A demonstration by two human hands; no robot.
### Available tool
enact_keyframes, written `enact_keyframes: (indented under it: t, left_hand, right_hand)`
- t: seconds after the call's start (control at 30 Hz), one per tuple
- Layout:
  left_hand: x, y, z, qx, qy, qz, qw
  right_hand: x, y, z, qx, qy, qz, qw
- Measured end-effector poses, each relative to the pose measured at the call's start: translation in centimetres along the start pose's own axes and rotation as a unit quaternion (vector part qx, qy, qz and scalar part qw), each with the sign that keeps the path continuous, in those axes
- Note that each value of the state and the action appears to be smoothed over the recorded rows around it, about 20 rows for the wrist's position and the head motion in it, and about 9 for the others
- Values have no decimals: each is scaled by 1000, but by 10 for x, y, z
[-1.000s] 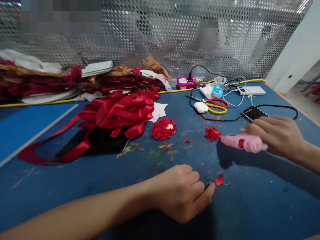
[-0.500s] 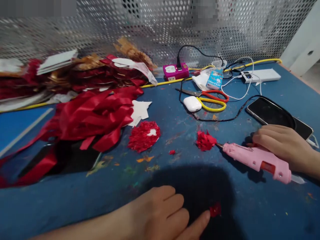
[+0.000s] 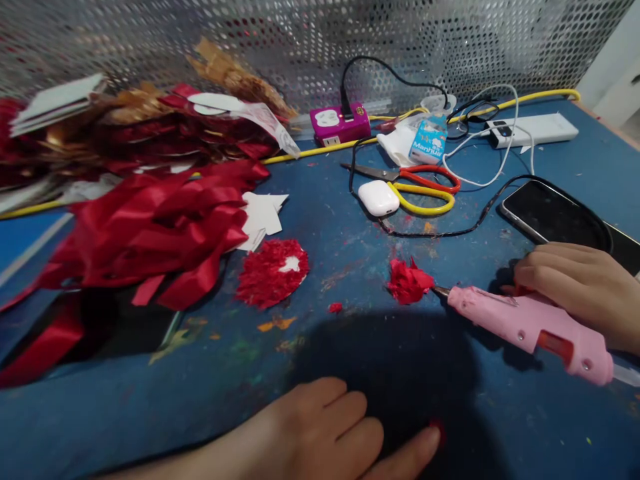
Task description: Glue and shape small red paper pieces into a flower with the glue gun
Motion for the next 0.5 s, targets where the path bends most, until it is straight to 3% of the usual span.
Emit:
enact_keyframes:
  t: [0.2,0.4,0.5]
  left_hand:
    - [4,-1,-5,-15,-29,1,999]
    - [-2,0,-8,-31,18,-3,999]
    - [-4,0,-11,-22,7,2,1000]
  right_hand:
    - [-3,-2,-1,-6,8,4,1000]
    - [-3,-2,0,-6,16,11,1000]
    - [0,-1,4,-2,18,-1,1000]
Point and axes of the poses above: each hand's wrist, its own z-axis away from the middle knuckle, its own x-axis out of the palm, y = z × x, the point moved 9 cm from there along -z, towards the middle knuckle, and after that the axes turned 3 degrees about x, right-handed, at the moved point
